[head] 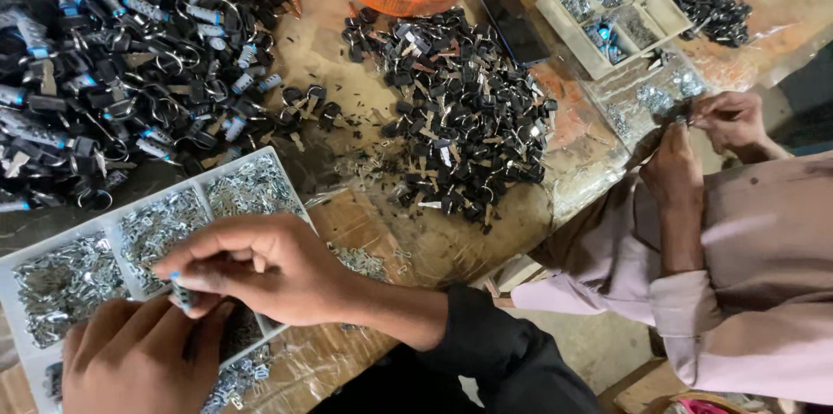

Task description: The person picks small metal pins from a compartment tray and inserts them one at a time into a blue-capped plastic connector body held in the other hand, pressing each pin into place, then sets the assembled connector aside and starts the next one. A coworker across the table handles similar parts.

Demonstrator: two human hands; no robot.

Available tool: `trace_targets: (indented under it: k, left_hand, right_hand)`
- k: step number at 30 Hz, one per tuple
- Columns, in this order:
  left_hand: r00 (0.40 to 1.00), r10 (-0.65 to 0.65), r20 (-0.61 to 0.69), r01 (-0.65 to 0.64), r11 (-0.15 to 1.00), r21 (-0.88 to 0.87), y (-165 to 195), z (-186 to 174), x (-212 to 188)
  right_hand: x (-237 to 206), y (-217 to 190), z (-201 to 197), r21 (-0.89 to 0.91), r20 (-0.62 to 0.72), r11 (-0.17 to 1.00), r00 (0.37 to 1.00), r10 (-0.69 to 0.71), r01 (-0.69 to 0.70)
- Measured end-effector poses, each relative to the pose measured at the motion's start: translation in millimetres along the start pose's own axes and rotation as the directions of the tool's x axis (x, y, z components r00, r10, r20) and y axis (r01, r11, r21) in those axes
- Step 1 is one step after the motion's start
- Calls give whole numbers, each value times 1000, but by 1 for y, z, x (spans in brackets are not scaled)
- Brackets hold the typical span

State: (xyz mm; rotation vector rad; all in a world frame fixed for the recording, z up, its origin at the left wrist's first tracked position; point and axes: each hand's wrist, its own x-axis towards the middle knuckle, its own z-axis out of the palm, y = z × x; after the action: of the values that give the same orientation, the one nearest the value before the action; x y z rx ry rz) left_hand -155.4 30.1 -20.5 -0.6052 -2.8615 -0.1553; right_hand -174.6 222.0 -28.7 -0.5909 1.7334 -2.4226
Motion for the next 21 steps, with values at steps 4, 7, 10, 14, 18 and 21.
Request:
trace_targets:
  k: [4, 7, 10, 14, 18, 21]
  left_hand:
    - [994, 19, -104, -27, 997, -74, 1, -5, 5]
    - [995, 20, -99, -30, 994, -101, 3, -6, 3]
    - [992, -46, -121, 26, 986, -164, 2, -3, -1]
    - [998, 6, -64, -15, 990, -140, -2, 0, -4]
    - [1000, 6, -20, -9, 990, -142, -2, -1, -5]
    - [994, -32, -107, 2, 962, -272, -4, -2, -5]
  right_hand:
    - [-10, -1, -4, -16, -28, 995, 995, 96, -96]
    - [-15, -7, -4, -66, -37, 993, 994, 98, -100]
    - [-14, -14, -2, -156, -14, 981, 994, 111, -112]
    - [-16, -22, 1, -35, 18, 987, 987, 159, -158]
    - [-19, -23, 1, -78, 47, 983, 984, 171, -167]
    - [-19, -22, 1, -109, 28, 978, 983, 182, -178]
